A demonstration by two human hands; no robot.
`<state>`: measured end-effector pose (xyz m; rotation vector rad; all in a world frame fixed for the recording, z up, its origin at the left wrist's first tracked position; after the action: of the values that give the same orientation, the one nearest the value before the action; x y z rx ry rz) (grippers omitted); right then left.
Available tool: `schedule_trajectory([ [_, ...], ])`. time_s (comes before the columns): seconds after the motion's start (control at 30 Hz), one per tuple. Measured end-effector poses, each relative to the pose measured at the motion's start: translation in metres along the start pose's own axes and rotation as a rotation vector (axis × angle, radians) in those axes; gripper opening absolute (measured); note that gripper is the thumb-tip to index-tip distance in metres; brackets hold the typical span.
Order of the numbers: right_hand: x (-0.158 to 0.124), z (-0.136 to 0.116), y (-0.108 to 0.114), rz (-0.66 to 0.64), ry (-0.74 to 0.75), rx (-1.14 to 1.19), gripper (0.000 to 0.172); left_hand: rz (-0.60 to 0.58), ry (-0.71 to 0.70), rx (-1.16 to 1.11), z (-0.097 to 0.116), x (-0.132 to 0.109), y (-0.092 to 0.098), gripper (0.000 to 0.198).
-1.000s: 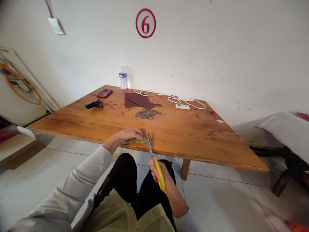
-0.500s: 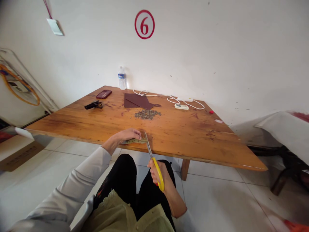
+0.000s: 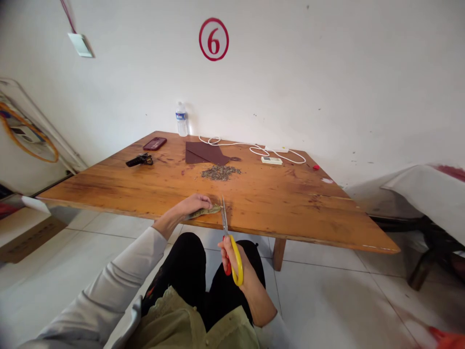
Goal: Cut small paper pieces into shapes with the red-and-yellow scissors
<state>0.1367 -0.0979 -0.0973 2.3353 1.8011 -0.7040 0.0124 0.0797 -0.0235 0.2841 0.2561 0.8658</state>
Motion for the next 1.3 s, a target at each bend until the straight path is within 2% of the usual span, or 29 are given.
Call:
schedule_trajectory([
  [0.5, 0.001, -0.005, -0.022, -0.018, -0.091, 0.177, 0.087, 0.111, 0.034, 0.008, 0.002, -0.007, -0.008, 0.013],
  [0.63, 0.000, -0.003, -0.021, -0.008, -0.060, 0.154, 0.090, 0.140, 0.058, 0.023, 0.002, -0.007, -0.009, 0.014],
  [0.73, 0.001, -0.001, -0.020, -0.010, -0.022, 0.160, 0.087, 0.149, 0.074, 0.026, 0.002, -0.007, -0.009, 0.014],
  [0.97, 0.000, 0.005, -0.022, -0.065, -0.053, 0.238, 0.081, 0.169, 0.117, 0.019, 0.007, -0.011, -0.013, 0.015],
  [1.2, 0.000, 0.004, -0.020, -0.044, -0.048, 0.192, 0.086, 0.187, 0.159, -0.020, 0.014, -0.020, -0.019, 0.015],
  [1.3, -0.001, 0.004, -0.020, -0.060, -0.010, 0.189, 0.082, 0.193, 0.165, -0.033, 0.013, -0.021, -0.020, 0.017],
])
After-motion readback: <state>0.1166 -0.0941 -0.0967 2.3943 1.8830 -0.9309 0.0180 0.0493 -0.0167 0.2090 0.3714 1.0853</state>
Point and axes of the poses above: each hand's wrist, its own x-axis towards the middle knuckle, its own y-axis out of the back of the hand, z = x × y, the point moved 4 cm from there along x, towards the middle knuckle, and after that the axes turned 2 degrees about -y, right-handed, at the moved point
